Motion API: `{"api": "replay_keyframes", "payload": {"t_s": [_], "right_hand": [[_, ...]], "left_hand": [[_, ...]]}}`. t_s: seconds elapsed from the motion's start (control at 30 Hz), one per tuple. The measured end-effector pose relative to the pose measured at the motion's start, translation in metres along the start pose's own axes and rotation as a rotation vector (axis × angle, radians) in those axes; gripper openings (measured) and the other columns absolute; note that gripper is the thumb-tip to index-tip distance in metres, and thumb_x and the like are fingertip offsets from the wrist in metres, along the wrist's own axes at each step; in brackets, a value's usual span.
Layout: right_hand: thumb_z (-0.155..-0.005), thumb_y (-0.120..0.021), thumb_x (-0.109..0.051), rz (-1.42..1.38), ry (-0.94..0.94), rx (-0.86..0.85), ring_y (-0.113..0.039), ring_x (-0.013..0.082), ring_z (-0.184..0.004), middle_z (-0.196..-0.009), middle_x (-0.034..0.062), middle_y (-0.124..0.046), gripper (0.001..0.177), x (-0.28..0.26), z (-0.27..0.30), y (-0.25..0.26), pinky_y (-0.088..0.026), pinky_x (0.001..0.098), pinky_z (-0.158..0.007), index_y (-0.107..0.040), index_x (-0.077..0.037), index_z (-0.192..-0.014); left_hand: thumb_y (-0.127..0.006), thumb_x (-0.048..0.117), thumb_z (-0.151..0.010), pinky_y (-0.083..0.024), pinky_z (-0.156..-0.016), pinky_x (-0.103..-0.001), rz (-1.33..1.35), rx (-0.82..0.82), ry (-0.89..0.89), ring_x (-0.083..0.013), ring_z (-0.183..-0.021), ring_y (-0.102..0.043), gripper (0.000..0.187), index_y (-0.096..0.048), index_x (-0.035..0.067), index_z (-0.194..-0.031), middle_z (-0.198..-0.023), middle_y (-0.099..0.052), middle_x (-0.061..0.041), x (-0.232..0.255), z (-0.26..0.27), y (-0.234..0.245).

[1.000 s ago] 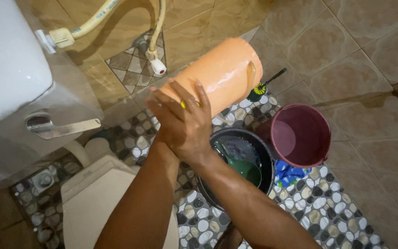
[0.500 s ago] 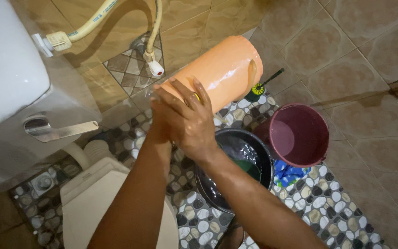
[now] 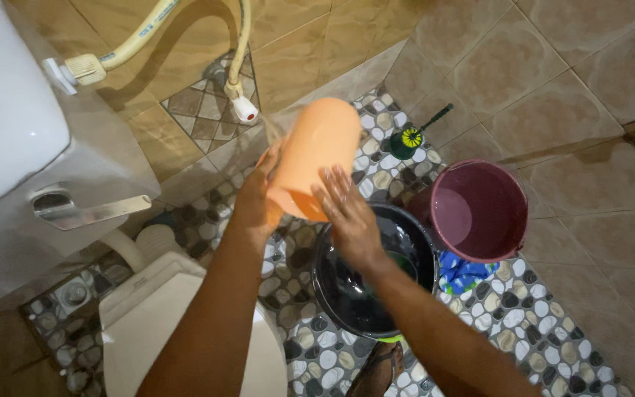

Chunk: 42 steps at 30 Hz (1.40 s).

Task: The person washes an orange pitcher using a black scrubber and water from a black basin. They scrub the inside and outside of the pitcher, rinse it, and then dry it with a patterned cloth.

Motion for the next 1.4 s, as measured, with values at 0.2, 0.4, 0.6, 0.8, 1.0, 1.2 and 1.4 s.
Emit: {"api": "replay_keyframes", "payload": {"t_s": [0.2,0.4,0.6,0.8,1.0,1.2,1.4], "right_hand": [[-0.091,-0.052,0.011,-0.192,-0.499,0.017,-0.052,0.0392,-0.139,-0.150,0.0271,-0.051,0.057,0.041,0.101,-0.034,-0.045,0.0447,-0.115,-0.050,0.000,-0.147],[-0.098,-0.052,-0.012,-1.091,-1.606,0.288,-0.065,0.0201,-0.090,-0.105,0.0127,-0.070,0.026,0.151,0.346,-0.178,-0.050,0.0334,-0.076,-0.067,-0.008,-0.118],[-0.099,-0.051,-0.019,-1.406,-1.973,0.361,-0.066,0.0181,-0.090,-0.100,0.0038,-0.072,0.021,0.151,0.454,-0.263,-0.050,0.0314,-0.076,-0.067,-0.011,-0.111],[-0.102,-0.054,-0.021,-1.632,-1.905,0.551,-0.066,0.0185,-0.088,-0.099,0.0049,-0.071,0.022,0.175,0.503,-0.316,-0.051,0.0330,-0.075,-0.066,-0.007,-0.114],[-0.106,-0.056,-0.023,-2.058,-1.491,0.630,-0.067,0.0190,-0.086,-0.098,0.0060,-0.071,0.024,0.183,0.413,-0.315,-0.052,0.0345,-0.075,-0.065,-0.004,-0.117],[-0.109,-0.058,-0.025,-1.776,-1.131,-0.211,-0.067,0.0195,-0.085,-0.097,0.0071,-0.070,0.028,0.080,0.196,-0.220,-0.052,0.0360,-0.075,-0.065,-0.001,-0.120],[-0.095,-0.060,-0.019,-1.155,-1.359,0.272,-0.076,0.0164,-0.089,-0.096,0.0047,-0.077,0.020,0.155,0.252,-0.199,-0.064,0.0295,-0.081,-0.070,-0.006,-0.107]], "left_hand": [[-0.074,0.031,-0.086,-0.052,-0.094,-0.035,-0.378,0.502,-0.111,-0.0172,-0.111,-0.061,0.053,-0.066,0.012,-0.135,-0.126,-0.067,-0.004,0.000,0.022,0.053],[-0.091,0.042,-0.077,-0.056,-0.082,-0.038,-0.838,1.001,0.165,-0.0217,-0.093,-0.069,0.065,-0.070,0.000,-0.121,-0.109,-0.072,-0.010,-0.002,0.069,0.112],[-0.092,0.054,-0.071,-0.053,-0.078,-0.041,-1.128,1.005,0.197,-0.0282,-0.090,-0.069,0.080,-0.069,-0.013,-0.107,-0.100,-0.072,-0.022,-0.024,0.084,0.164],[-0.086,0.060,-0.070,-0.054,-0.077,-0.044,-1.205,0.956,0.217,-0.0290,-0.085,-0.071,0.078,-0.073,-0.009,-0.103,-0.097,-0.074,-0.021,-0.050,0.092,0.208],[-0.085,0.059,-0.078,-0.053,-0.080,-0.043,-1.358,0.936,0.139,-0.0307,-0.088,-0.070,0.071,-0.076,-0.005,-0.105,-0.098,-0.076,-0.023,-0.056,0.092,0.218],[-0.079,0.042,-0.079,-0.053,-0.077,-0.041,-1.200,0.826,-0.061,-0.0252,-0.087,-0.071,0.050,-0.077,0.009,-0.116,-0.102,-0.077,-0.011,-0.050,0.091,0.188],[-0.078,0.036,-0.084,-0.054,-0.073,-0.041,-1.094,0.837,0.134,-0.0239,-0.080,-0.069,0.044,-0.075,0.000,-0.108,-0.092,-0.074,-0.014,-0.053,0.099,0.194]]}}
Point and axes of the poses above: each hand's wrist, its own z-axis away from the middle knuckle, its own y-axis out of the back of the hand, x = y × z, the point moved 10 cm from there along -z, towards the middle knuckle
